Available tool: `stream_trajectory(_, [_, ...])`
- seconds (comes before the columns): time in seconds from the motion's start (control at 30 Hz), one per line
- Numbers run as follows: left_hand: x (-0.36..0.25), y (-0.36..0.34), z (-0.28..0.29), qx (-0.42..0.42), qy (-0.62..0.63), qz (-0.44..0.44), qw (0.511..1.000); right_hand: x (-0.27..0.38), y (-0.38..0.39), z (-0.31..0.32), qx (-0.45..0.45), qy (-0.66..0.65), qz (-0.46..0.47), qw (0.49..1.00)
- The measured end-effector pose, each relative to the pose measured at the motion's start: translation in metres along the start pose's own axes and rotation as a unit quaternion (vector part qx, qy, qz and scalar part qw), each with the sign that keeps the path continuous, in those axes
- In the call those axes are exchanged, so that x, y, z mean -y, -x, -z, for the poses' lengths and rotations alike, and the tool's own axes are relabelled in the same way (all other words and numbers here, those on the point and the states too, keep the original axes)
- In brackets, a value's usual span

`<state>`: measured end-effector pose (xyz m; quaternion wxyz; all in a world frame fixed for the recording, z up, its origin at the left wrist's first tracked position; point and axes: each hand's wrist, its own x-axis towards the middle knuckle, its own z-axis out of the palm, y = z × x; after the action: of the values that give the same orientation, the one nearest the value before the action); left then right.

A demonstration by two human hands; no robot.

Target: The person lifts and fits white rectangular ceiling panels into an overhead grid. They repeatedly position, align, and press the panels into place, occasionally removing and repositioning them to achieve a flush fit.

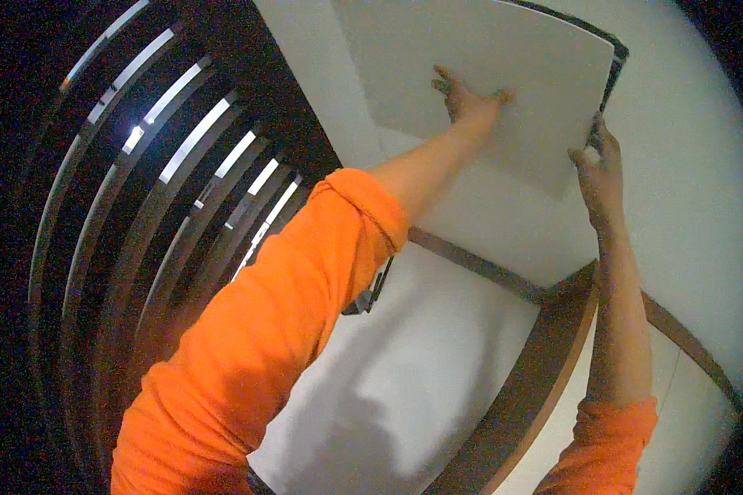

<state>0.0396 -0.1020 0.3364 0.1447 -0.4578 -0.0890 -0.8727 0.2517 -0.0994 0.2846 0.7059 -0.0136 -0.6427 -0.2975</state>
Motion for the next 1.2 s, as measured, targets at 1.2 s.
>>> stream_trajectory(1.2, [-0.034,0.0,0.044,0.147,0.041,0.03,0.988,-0.054,-0.036,0.009,0.009,-0.013,-0.011,1.0])
